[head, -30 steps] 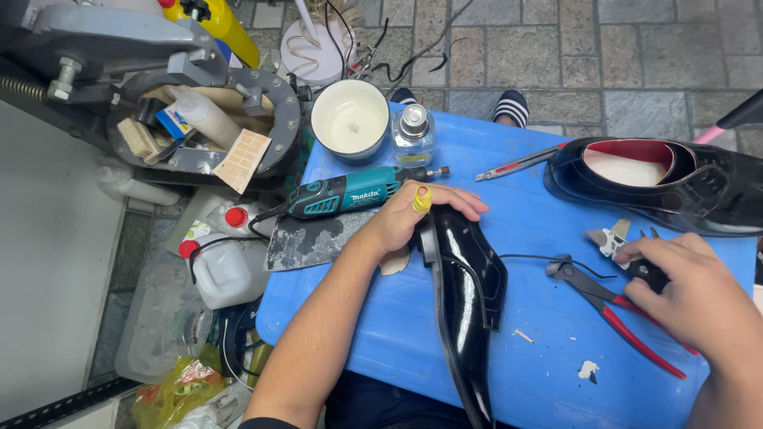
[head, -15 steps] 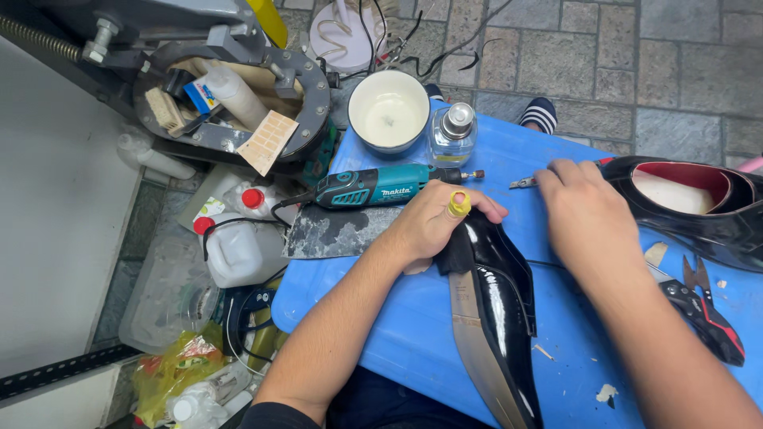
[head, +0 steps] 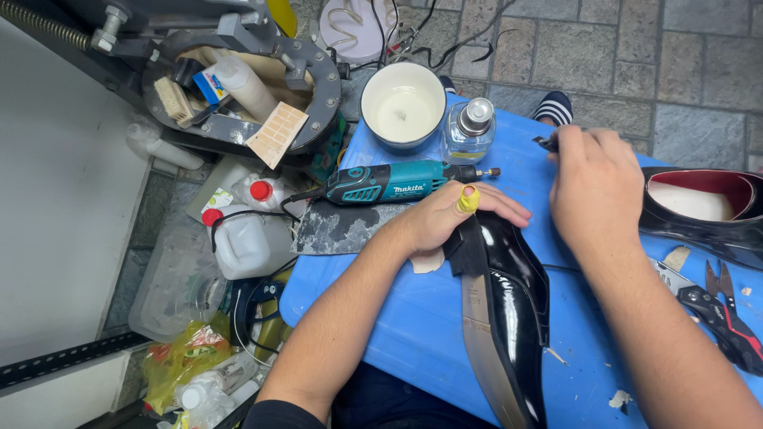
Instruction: The person removes the old sole from a black high-heeled shoe using a utility knife and pliers. They carefully cut and pry away the sole material, then repeat the process on the second shoe, leaving both shoes with their soles removed.
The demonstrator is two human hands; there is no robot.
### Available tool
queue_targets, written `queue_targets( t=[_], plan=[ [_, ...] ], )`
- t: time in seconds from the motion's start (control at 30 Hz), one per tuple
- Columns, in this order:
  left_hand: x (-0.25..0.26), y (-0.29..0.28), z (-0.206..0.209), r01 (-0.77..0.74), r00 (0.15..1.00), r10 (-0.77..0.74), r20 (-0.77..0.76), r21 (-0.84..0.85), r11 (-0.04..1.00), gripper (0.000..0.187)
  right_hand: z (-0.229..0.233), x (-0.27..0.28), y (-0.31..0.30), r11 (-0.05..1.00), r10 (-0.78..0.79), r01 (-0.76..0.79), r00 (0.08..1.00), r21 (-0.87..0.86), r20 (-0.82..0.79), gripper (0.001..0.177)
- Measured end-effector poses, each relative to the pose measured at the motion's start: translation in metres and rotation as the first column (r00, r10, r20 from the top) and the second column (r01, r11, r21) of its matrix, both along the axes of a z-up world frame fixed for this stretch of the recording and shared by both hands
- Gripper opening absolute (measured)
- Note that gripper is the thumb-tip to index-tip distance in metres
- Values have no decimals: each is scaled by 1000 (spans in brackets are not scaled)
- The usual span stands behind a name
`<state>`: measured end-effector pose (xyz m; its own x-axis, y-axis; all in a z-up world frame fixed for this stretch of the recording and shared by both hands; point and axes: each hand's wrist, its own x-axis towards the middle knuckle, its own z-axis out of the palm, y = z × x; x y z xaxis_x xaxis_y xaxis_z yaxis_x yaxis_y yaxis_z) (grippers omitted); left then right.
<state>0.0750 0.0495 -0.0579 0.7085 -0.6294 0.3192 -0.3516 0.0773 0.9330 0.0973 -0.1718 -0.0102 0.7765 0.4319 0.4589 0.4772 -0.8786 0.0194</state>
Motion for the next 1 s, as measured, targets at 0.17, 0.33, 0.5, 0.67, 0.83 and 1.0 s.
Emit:
queue_targets(
  t=[0.17,0.33,0.5,0.67,0.83,1.0],
  plan=[
    [-1,-2,-1,9,999,-11,-37,-52,999,100,30,-10,6,940,55,-37,998,340,-42,23],
    [1,-3,-2,23,999,-25,-25,-47,999,102,37,-36,-15,501,300,-67,949,863,-100,28],
    [-3,-10,-8,15,989,-31,-141,-109,994,105,6,-71,-44,-72,622,294,760,953,-188,11],
    [-7,-19,-19,-26,969,-36,-243,-246,969,105,-29,-99,-45,-336,826,474,564,814,12,32],
    [-1,-18,-16,23,989,-49,-140,-179,983,104,-36,-103,-33,-279,880,479,475,833,22,37],
    [5,-18,-8,133,987,-141,-82,-89,987,111,-32,-111,-28,73,671,475,628,877,-396,23]
  ],
)
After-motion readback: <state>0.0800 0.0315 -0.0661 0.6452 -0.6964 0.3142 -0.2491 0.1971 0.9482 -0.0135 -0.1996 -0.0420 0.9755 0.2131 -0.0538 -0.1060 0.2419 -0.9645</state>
